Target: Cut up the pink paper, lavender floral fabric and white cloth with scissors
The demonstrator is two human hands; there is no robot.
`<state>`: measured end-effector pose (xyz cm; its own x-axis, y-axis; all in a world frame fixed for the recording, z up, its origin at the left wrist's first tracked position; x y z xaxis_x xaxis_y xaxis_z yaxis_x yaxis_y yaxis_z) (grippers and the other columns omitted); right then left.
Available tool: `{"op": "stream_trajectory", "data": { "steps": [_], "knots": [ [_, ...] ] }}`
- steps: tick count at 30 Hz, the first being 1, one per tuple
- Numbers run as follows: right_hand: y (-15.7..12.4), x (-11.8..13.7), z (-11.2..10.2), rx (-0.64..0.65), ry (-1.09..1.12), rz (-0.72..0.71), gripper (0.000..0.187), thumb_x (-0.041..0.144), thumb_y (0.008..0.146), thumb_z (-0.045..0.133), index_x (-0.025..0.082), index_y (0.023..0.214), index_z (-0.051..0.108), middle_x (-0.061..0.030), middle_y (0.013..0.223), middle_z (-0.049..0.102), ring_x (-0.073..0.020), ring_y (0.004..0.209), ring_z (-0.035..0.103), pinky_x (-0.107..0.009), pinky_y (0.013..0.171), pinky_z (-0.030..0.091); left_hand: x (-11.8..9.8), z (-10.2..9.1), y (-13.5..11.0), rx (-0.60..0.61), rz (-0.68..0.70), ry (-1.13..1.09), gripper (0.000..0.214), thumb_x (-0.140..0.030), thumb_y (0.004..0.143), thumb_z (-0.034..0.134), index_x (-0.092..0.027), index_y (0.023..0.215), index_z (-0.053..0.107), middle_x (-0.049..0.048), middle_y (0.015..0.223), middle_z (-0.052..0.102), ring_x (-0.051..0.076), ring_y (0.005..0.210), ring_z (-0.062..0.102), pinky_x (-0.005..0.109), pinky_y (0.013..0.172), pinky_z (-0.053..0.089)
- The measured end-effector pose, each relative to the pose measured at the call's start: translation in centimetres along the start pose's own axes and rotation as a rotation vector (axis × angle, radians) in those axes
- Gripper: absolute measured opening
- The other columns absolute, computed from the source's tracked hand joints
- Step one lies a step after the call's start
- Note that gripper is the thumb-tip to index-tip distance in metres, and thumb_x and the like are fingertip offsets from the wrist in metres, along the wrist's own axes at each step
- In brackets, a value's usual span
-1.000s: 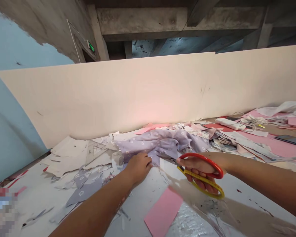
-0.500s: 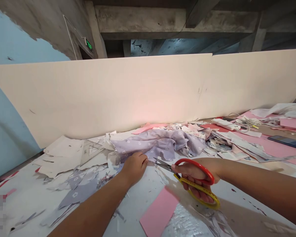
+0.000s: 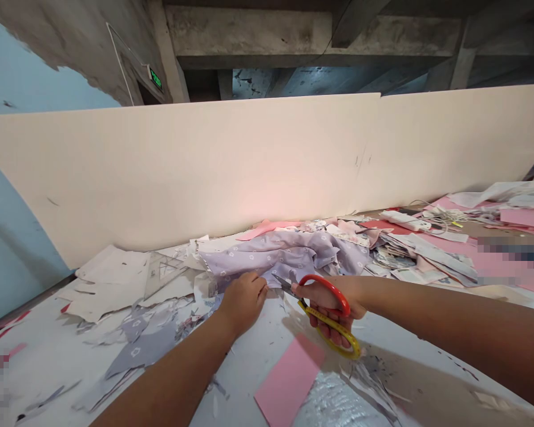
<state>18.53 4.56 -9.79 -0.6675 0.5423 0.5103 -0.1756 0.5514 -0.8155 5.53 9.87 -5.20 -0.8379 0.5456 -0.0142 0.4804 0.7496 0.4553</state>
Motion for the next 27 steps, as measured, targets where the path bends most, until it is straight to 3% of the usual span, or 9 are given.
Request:
{"op": "stream_trajectory", "data": {
  "steps": [6, 12, 21, 27],
  "knots": [
    [0.4, 0.5, 0.4, 0.013, 0.03, -0.02, 0.067, 0.066, 0.079, 0.011, 0.009, 0.076, 0.047, -0.0107, 0.058, 0.053, -0.0192, 0.046, 0.057, -0.032, 0.038, 0.047, 0.2, 0.0, 0.0, -0.007, -0.005, 0.015, 0.028, -0.028, 0.086, 0.032, -0.02, 0.077, 0.058, 0.0039, 0.079, 0.057, 0.016, 0.076, 0.052, 0.027, 0.064, 0.037],
    [-0.6, 0.3, 1.0, 0.03, 0.036, -0.018, 0.065, 0.057, 0.084, 0.008, 0.007, 0.075, 0.047, -0.0101, 0.057, 0.053, -0.0179, 0.042, 0.056, -0.034, 0.039, 0.047, 0.5, -0.2, 0.0, -0.022, -0.024, 0.043, 0.028, -0.028, 0.086, 0.033, -0.02, 0.076, 0.057, 0.0042, 0.079, 0.056, 0.016, 0.078, 0.052, 0.027, 0.067, 0.037],
    [-1.2, -0.5, 1.8, 0.061, 0.059, 0.016, 0.069, 0.061, 0.082, 0.002, 0.008, 0.076, 0.046, -0.0079, 0.055, 0.051, -0.0169, 0.042, 0.055, -0.032, 0.038, 0.046, -0.6, -0.4, -0.3, -0.019, 0.042, 0.145, 0.027, -0.026, 0.085, 0.033, -0.02, 0.075, 0.057, 0.0044, 0.078, 0.056, 0.017, 0.074, 0.051, 0.028, 0.064, 0.037],
    [-1.3, -0.2, 2.0, 0.02, 0.091, -0.002, 0.065, 0.06, 0.083, 0.006, 0.01, 0.072, 0.046, -0.0036, 0.05, 0.046, -0.0104, 0.033, 0.043, -0.026, 0.032, 0.04, -1.0, -0.4, -0.4, -0.019, 0.085, 0.195, 0.03, -0.026, 0.086, 0.031, -0.019, 0.072, 0.057, 0.0054, 0.076, 0.056, 0.017, 0.071, 0.051, 0.029, 0.061, 0.037]
  ]
}}
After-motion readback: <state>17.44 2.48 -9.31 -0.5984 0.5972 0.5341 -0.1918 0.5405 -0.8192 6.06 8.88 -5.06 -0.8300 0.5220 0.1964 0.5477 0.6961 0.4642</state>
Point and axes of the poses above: each hand's wrist, its own y-axis towards the middle knuckle, its own z-axis out of the palm, x = y × z, the point moved 9 cm from there along y, towards the middle knuckle
